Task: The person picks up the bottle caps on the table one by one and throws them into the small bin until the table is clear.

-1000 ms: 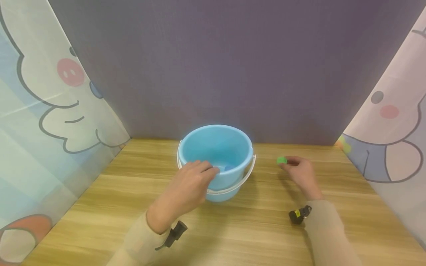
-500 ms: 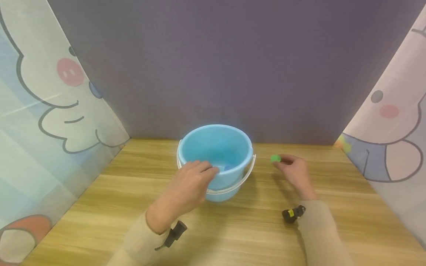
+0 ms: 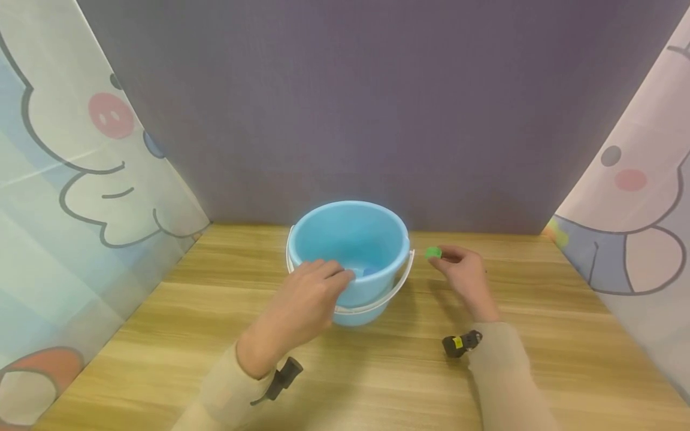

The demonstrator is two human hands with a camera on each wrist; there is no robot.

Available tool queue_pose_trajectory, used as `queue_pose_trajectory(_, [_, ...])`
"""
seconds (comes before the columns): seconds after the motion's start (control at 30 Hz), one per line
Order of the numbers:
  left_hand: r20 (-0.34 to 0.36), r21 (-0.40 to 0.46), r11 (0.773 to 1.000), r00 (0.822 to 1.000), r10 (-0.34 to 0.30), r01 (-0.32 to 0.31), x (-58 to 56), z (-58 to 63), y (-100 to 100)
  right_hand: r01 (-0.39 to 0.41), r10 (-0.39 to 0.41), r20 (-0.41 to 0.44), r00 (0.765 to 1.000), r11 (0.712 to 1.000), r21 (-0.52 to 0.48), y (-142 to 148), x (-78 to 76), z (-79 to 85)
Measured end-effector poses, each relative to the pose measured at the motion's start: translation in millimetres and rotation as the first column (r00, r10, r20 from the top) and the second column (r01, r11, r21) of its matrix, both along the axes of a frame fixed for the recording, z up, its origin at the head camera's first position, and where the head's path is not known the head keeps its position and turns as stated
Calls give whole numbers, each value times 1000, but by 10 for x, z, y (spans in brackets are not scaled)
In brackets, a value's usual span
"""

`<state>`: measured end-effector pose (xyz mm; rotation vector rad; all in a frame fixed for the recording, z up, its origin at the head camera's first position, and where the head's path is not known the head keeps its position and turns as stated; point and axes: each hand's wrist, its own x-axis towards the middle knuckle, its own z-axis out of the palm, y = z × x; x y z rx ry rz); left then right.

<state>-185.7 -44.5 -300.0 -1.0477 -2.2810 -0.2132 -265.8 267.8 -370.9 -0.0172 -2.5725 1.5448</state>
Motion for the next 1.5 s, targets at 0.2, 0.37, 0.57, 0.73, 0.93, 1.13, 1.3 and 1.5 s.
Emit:
queue_pose_trajectory(0.2, [4,-3,1000,1000,3,-3,8,9,-2,0,0,0,1000,1000,-29,-113,3,36])
queue_pose_trajectory(0.37, [1,1,1000,1000,3,-3,10,11,3,-4,5,9,1000,998,-65,-192,-3,60])
queue_pose_trajectory(0.57, [-3,5,1000,1000,-4,4,17,13,7,-4,4,0,1000,995,-100,-256,-6,32])
queue_pose_trajectory(0.73, [-10,5,1000,1000,-3,3,21,8,4,-7,8,0,1000,994,-110,-276,-6,7])
queue_pose_trajectory(0.93, [-19,9,1000,1000,-5,6,19,13,3,-5,4,-6,1000,995,-101,-283,-8,13])
queue_pose_trajectory(1.13, [-11,3,1000,1000,0,0,29,25,3,-15,14,-15,1000,996,-89,-285,-17,32])
queue_pose_trajectory(1.3, [-10,2,1000,1000,0,0,29,26,2,-20,18,-28,999,996,-89,-293,-12,67])
queue_pose_trajectory(1.5, [-12,-4,1000,1000,0,0,18,16,6,-20,18,-26,1000,997,-81,-285,17,117])
